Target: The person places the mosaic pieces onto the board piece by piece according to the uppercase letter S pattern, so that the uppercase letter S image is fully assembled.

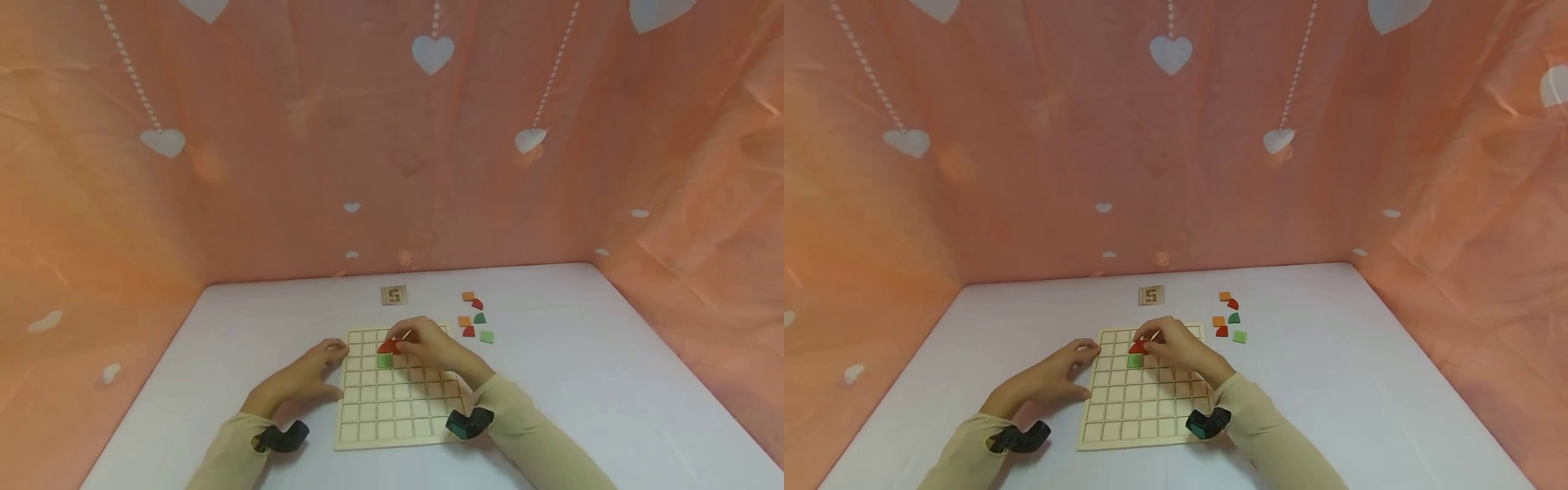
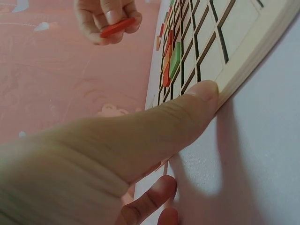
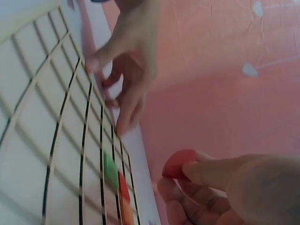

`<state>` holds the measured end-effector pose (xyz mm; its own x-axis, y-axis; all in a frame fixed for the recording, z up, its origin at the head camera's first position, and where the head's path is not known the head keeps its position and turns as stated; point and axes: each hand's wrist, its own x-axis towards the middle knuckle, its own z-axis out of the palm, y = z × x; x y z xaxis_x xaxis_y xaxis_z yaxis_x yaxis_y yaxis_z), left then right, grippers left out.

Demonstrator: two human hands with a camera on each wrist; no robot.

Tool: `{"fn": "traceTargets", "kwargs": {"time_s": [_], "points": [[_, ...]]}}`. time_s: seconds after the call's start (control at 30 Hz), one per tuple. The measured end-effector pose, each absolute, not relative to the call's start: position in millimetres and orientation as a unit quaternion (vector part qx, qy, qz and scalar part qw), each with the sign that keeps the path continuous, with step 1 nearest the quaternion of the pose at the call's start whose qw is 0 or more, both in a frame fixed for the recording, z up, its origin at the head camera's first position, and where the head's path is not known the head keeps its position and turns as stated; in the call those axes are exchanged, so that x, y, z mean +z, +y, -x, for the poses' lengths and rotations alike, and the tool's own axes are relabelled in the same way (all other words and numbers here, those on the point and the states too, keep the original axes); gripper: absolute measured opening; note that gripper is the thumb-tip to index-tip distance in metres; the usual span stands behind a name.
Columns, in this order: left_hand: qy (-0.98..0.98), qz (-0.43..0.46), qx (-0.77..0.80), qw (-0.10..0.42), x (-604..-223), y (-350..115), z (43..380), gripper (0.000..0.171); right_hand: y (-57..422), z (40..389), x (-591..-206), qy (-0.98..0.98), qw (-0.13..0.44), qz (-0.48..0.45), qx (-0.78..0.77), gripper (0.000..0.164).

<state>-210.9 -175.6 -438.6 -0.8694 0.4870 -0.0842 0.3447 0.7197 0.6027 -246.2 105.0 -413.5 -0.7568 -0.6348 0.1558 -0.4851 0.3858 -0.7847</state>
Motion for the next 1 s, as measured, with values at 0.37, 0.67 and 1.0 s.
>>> {"fn": "traceTargets", "kwargs": {"time_s": [0.37, 0.67, 1.0], "points": [[0.919, -0.227, 0.302, 0.115, -434.1, -175.8, 211.8, 0.083, 78.7, 237.6, -420.1, 0.846, 0.051, 0.333, -0.414, 0.003], [0.917, -0.223, 0.308, 0.119, -436.3, -176.8, 210.2, 0.082, 68.3, 226.5, -429.1, 0.886, 0.036, 0.259, -0.383, 0.013], [0.915, -0.225, 0.312, 0.121, -438.9, -176.5, 209.3, 0.083, 71.1, 223.6, -436.4, 0.907, 0.037, 0.254, -0.334, 0.016]]}}
